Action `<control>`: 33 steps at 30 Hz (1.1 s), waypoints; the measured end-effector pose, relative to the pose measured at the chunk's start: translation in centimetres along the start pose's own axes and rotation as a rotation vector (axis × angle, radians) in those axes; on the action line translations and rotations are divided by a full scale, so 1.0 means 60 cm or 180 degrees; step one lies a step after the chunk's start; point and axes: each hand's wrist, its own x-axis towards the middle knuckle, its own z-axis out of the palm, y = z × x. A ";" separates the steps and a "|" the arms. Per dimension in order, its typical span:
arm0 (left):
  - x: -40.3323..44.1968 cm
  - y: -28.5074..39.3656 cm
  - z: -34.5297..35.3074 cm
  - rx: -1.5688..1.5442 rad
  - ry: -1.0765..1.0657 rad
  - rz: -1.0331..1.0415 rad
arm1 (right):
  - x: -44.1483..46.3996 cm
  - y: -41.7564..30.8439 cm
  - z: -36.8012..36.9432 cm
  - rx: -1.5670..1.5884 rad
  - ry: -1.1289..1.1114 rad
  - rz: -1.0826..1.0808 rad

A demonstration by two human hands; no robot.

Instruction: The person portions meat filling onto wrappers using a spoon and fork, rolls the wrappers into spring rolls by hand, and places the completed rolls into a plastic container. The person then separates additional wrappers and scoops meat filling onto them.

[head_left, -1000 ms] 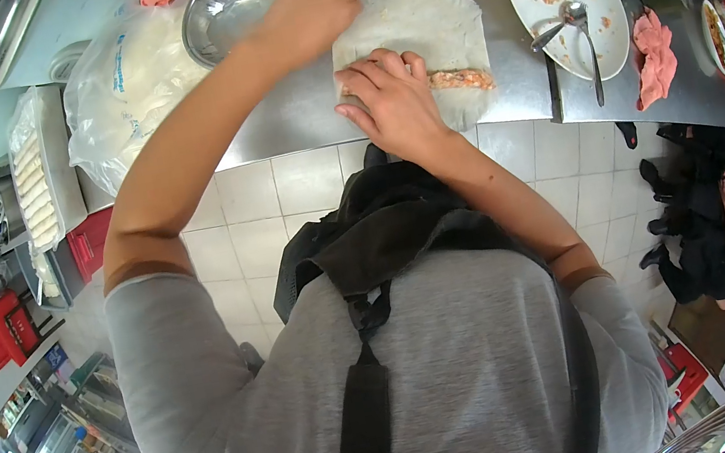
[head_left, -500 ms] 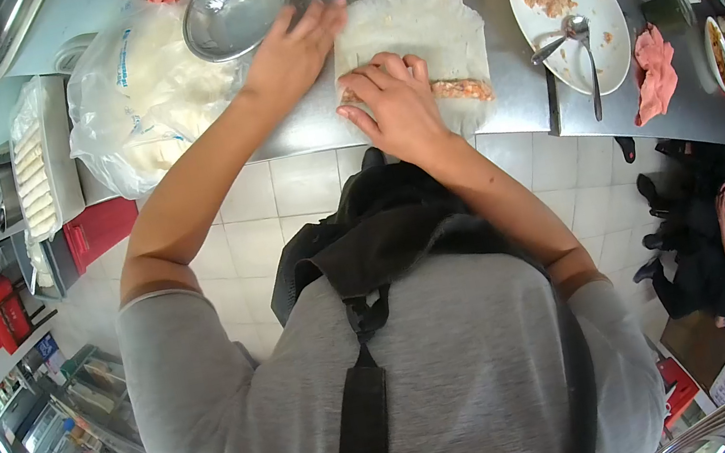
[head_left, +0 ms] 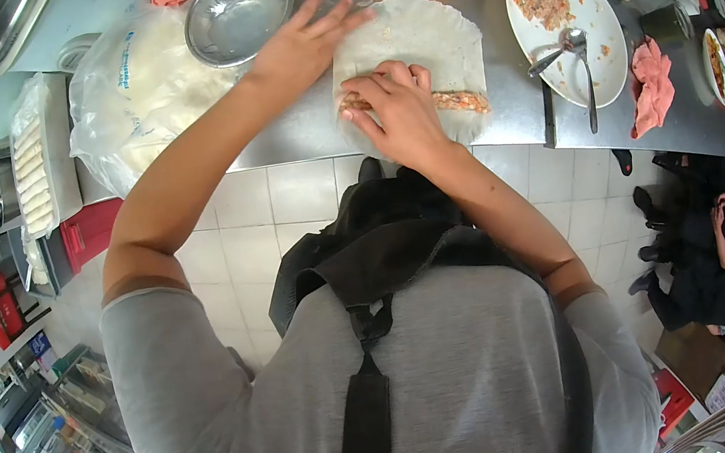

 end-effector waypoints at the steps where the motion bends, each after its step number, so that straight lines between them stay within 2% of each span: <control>1: -0.004 -0.011 -0.015 -0.0409 0.0123 -0.0269 | -0.002 0.000 -0.001 0.0003 0.0005 0.0001; 3: -0.014 -0.049 -0.038 -0.0789 0.0253 -0.0549 | -0.002 0.005 -0.003 0.0032 0.0015 0.0143; 5: -0.036 -0.099 -0.035 -0.0688 -0.0007 -0.1570 | -0.004 0.013 -0.012 0.0093 0.0075 0.0181; 6: -0.046 -0.118 -0.020 -0.0680 -0.0005 -0.1564 | -0.008 0.016 -0.017 0.0154 0.0120 0.0234; 8: -0.064 -0.151 0.012 -0.0856 -0.0766 -0.2004 | -0.012 0.018 -0.035 0.0121 0.0185 0.0264; 12: -0.091 -0.135 0.080 -0.0907 -0.0192 -0.1686 | -0.041 0.039 -0.074 -0.0039 0.0358 0.0415; 15: -0.092 -0.149 0.041 -0.0899 -0.0908 -0.1430 | -0.076 0.051 -0.109 -0.0165 0.0387 0.0636; 16: -0.095 -0.157 0.032 -0.0911 -0.0923 -0.1439 | -0.090 0.055 -0.117 -0.0156 0.0368 0.0634; 19: -0.091 -0.194 0.022 -0.1294 -0.0985 -0.1800 | -0.120 0.074 -0.140 -0.0258 0.0458 0.0874; 21: -0.096 -0.215 0.011 -0.1966 -0.0890 -0.2226 | -0.142 0.081 -0.153 -0.0280 0.0536 0.1033; 25: -0.101 -0.258 -0.023 -0.2518 -0.1080 -0.2166 | -0.173 0.095 -0.168 -0.0251 0.0711 0.1351; 27: -0.108 -0.260 -0.048 -0.3092 -0.0402 -0.2145 | -0.185 0.101 -0.169 -0.0213 0.0767 0.1450; 28: -0.104 -0.267 -0.061 -0.3090 -0.0406 -0.2121 | -0.190 0.102 -0.170 -0.0196 0.0813 0.1445; 30: -0.088 -0.278 -0.084 -0.3874 -0.0598 -0.2181 | -0.197 0.103 -0.171 -0.0193 0.0881 0.1480; 31: -0.073 -0.266 -0.088 -0.3887 -0.0613 -0.2134 | -0.199 0.102 -0.170 -0.0195 0.0872 0.1520; 33: -0.019 -0.220 -0.097 -0.4353 -0.0011 -0.1891 | -0.202 0.102 -0.168 -0.0220 0.0892 0.1580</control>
